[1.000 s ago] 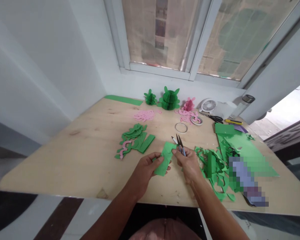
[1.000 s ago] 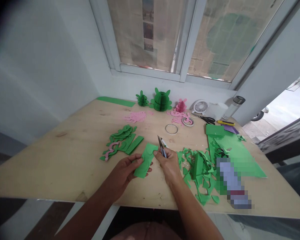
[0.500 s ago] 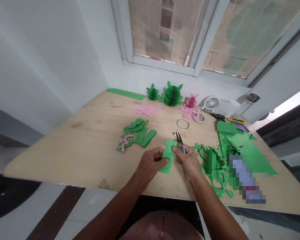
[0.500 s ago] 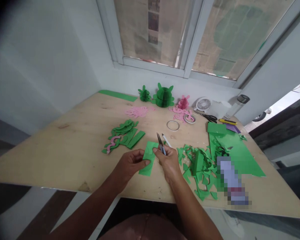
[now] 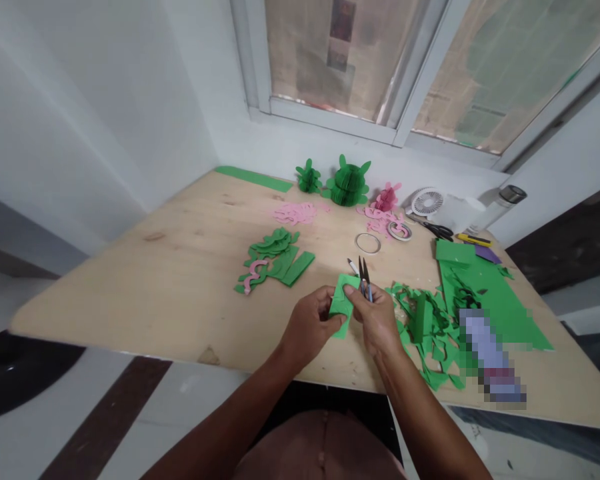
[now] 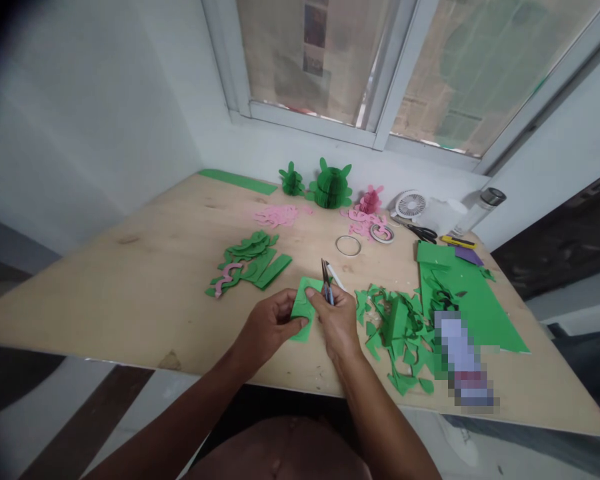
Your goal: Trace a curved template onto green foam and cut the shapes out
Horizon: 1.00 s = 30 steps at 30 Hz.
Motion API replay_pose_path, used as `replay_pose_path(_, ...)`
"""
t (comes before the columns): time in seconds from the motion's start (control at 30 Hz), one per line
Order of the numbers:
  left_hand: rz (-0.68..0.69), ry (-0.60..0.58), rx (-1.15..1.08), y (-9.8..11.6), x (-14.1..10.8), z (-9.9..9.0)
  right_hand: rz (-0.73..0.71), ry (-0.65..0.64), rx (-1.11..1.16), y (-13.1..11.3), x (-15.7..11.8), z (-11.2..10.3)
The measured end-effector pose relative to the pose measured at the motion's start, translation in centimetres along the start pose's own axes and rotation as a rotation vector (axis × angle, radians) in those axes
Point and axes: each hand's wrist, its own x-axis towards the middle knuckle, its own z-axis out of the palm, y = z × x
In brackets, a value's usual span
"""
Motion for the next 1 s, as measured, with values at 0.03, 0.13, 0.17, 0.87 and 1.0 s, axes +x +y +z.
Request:
replay_pose_path(0.03,-0.005,0.006,-0.011,0.0,0.0,0.0,0.003,-0.006,0.004,0.0,0.0,0.0)
replay_pose_path(0.13,-0.035,0.020,-0.065,0.0,0.1,0.2,0.034,-0.041,0.042,0.0,-0.2,-0.2)
replay_pose_path(0.17,-0.047,0.019,-0.089,0.0,0.1,0.2,0.043,-0.051,0.056,0.0,-0.3,-0.2)
replay_pose_path(0.87,0.029,0.135,-0.133,0.8,-0.5,0.5,0.050,-0.009,0.083,-0.2,-1.1,-0.1)
replay_pose_path(1.0,0.027,0.140,-0.125,0.8,-0.5,0.5,0.063,-0.008,0.102,-0.2,-1.2,0.0)
